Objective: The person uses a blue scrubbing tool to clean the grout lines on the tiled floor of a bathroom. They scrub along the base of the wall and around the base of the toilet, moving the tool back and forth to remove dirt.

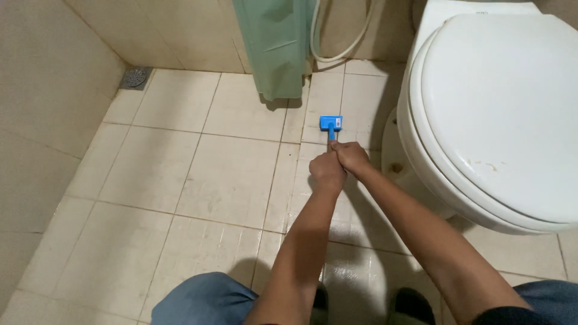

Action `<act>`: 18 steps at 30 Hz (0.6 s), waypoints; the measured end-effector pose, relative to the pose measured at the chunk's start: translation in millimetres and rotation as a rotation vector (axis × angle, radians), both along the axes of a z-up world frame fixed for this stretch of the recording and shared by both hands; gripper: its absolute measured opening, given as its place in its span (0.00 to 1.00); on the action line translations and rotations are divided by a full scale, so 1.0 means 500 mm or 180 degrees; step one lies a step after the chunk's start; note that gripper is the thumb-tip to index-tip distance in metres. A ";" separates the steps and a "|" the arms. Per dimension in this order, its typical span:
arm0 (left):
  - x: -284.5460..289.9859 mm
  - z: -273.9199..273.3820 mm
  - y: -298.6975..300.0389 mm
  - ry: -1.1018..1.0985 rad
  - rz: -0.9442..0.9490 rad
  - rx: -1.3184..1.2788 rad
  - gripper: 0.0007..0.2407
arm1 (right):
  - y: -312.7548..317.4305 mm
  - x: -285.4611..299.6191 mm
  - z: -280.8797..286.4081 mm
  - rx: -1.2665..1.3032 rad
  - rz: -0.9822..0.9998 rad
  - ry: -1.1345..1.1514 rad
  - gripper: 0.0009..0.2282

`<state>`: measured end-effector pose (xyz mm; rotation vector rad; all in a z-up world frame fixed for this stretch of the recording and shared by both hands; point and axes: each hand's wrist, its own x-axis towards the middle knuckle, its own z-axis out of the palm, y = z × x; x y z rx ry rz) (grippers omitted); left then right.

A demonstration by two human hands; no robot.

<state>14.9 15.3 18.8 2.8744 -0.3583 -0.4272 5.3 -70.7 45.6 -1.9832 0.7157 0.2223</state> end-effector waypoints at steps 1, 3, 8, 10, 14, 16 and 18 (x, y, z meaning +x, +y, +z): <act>0.004 0.006 0.001 -0.0005 0.0003 -0.0026 0.05 | 0.000 0.002 0.003 0.0070 0.0029 -0.0059 0.23; 0.012 0.023 0.001 -0.0008 0.0006 -0.0052 0.05 | -0.005 0.015 -0.012 0.0139 0.0057 -0.0117 0.23; 0.030 0.028 -0.008 0.0090 0.0091 -0.0353 0.14 | -0.037 0.067 -0.108 0.1384 -0.0665 -0.0385 0.18; 0.042 0.033 -0.005 0.0307 -0.0121 -0.0374 0.21 | -0.044 0.063 -0.116 0.1370 -0.0779 -0.0280 0.18; 0.131 0.117 0.056 0.3354 -0.0574 -0.0730 0.27 | -0.040 0.059 -0.093 0.1268 -0.1044 0.0025 0.18; 0.236 0.086 0.101 0.3318 -0.0343 -0.0591 0.28 | -0.025 0.046 -0.050 0.1219 -0.0819 0.0098 0.17; 0.294 0.124 0.155 0.3245 -0.0092 -0.0448 0.29 | -0.009 0.043 -0.024 0.1186 -0.0568 0.0144 0.17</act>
